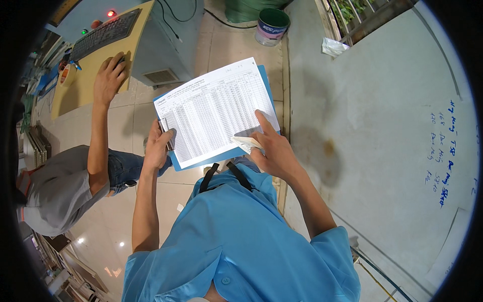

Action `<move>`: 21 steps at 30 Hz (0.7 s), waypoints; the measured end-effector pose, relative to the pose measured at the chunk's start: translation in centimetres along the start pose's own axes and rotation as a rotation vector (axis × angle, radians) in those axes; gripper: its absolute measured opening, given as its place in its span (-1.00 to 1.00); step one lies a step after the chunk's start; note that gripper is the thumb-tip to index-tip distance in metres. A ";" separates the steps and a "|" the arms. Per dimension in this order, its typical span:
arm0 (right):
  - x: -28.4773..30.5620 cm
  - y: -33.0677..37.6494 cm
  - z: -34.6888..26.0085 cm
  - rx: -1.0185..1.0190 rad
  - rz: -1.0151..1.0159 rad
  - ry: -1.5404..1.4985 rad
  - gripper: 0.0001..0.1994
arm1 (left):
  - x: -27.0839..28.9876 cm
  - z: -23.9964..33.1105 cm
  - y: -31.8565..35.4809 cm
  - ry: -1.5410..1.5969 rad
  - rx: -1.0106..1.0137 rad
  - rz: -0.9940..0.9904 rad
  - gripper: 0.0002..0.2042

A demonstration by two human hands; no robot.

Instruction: The person picks up a pneumatic air gun and cleans the surface of a CNC machine bed. They then carry a large wooden board and place it onto the machine bed. The person walks to a control station, picks up a printed document, and tears off a receipt, which they place on the board.

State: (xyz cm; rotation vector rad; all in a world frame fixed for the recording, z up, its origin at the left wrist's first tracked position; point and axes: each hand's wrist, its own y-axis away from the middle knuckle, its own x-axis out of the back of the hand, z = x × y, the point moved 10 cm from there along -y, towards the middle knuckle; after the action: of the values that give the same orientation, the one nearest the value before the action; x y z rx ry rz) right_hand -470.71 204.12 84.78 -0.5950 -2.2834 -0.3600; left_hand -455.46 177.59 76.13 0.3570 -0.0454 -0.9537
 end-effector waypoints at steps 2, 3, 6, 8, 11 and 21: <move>0.0 0.0 -0.1 0.005 0.000 -0.001 -0.70 | 0.0 0.1 0.1 -0.009 -0.014 0.004 -0.47; 0.0 0.0 -0.1 0.000 -0.006 -0.005 -0.70 | 0.2 0.1 0.2 -0.018 -0.015 0.017 -0.47; 0.1 0.1 -0.2 0.006 -0.014 -0.002 -0.70 | 0.2 -0.1 0.4 -0.007 -0.006 0.020 -0.46; 0.1 0.1 -0.4 0.017 -0.015 -0.004 -0.70 | 0.2 0.0 0.5 0.001 -0.008 0.021 -0.46; 0.0 0.0 -0.5 0.027 -0.014 -0.008 -0.69 | 0.2 0.1 0.6 0.018 -0.013 0.025 -0.46; -0.3 0.2 -0.6 0.025 -0.015 0.001 -0.67 | 0.1 0.5 0.9 0.038 -0.014 0.011 -0.49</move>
State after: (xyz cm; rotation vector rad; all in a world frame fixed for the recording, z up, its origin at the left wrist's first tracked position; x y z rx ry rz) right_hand -470.09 203.96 84.97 -0.5652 -2.2897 -0.3386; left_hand -454.80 177.88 76.91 0.3611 -0.0061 -0.9359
